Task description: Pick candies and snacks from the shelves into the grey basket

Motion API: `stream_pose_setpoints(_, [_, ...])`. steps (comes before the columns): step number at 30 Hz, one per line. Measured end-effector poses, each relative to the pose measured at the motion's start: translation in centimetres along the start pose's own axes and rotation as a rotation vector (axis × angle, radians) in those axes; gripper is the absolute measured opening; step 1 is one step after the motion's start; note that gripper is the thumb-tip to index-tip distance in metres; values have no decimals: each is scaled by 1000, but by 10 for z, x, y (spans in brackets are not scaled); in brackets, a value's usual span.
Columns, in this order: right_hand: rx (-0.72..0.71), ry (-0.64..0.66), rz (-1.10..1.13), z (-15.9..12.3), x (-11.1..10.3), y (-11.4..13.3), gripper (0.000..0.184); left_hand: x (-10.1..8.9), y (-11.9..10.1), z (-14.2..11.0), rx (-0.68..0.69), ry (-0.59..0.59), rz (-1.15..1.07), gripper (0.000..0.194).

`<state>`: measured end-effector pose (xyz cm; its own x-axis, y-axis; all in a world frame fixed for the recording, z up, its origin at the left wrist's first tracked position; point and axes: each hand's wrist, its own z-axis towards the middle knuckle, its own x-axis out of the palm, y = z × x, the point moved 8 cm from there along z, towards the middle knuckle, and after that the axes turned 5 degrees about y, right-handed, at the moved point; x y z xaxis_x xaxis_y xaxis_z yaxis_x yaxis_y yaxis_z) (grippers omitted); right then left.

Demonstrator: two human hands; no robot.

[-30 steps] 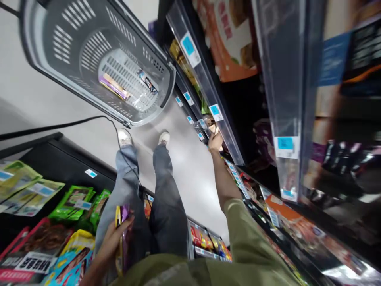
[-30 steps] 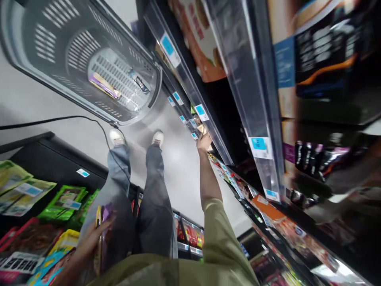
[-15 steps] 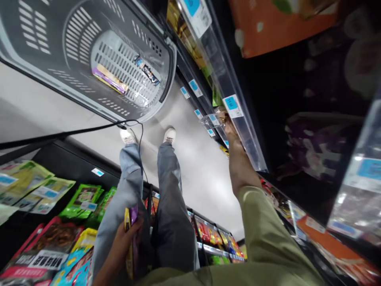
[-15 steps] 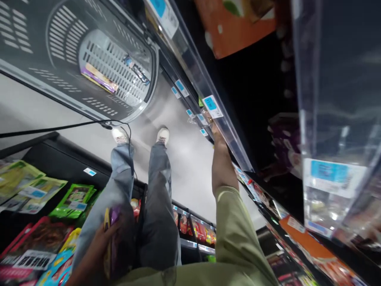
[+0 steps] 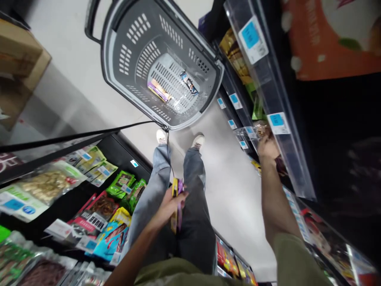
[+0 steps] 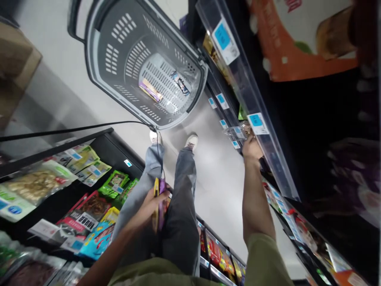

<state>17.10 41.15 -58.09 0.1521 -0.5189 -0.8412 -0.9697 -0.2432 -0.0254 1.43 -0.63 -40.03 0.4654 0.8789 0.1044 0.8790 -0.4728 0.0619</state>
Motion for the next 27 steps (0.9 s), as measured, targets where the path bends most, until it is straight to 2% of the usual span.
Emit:
stream_pose_setpoints(2, [0,-119,8,-26,-11,11,61,16,-22,12,22,65,-111,44])
stream_pose_setpoints(4, [-92,-246,57,-61,-24,29,64,29,-49,24,78,133,-254,46])
stream_pose_setpoints(6, [-139,-266,209,-101,-30,45,64,38,-76,33,145,176,-324,51])
stream_pose_setpoints(7, [-138,-199,337,-119,-27,54,63,41,-88,36,181,183,-339,53])
stream_pose_setpoints(8, [-133,-58,497,-137,-19,65,63,42,-99,39,222,183,-339,56])
stream_pose_setpoints(10, [-97,394,877,-179,9,99,62,42,-116,42,296,183,-300,58])
stream_pose_setpoints(12, [-74,873,1129,-230,29,144,57,42,-127,44,350,193,-233,56])
stream_pose_setpoints(13, [-100,1030,1180,-252,30,164,52,42,-130,44,366,206,-202,55])
stream_pose_setpoints(14, [-138,1113,1198,-268,28,181,45,41,-133,45,373,219,-175,53])
stream_pose_setpoints(15, [-173,1120,1196,-276,25,192,38,41,-134,45,371,231,-155,52])
stream_pose_setpoints(17, [-227,1048,1170,-279,18,207,27,37,-135,46,360,244,-127,52])
stream_pose_setpoints(20, [-243,1008,1154,-274,15,214,29,28,-137,48,376,230,-134,56])
stream_pose_setpoints(23, [-196,1095,1214,-272,19,212,35,22,-137,49,390,221,-160,54])
stream_pose_setpoints(27, [-89,1321,1366,-282,27,211,42,24,-130,48,341,275,-178,48])
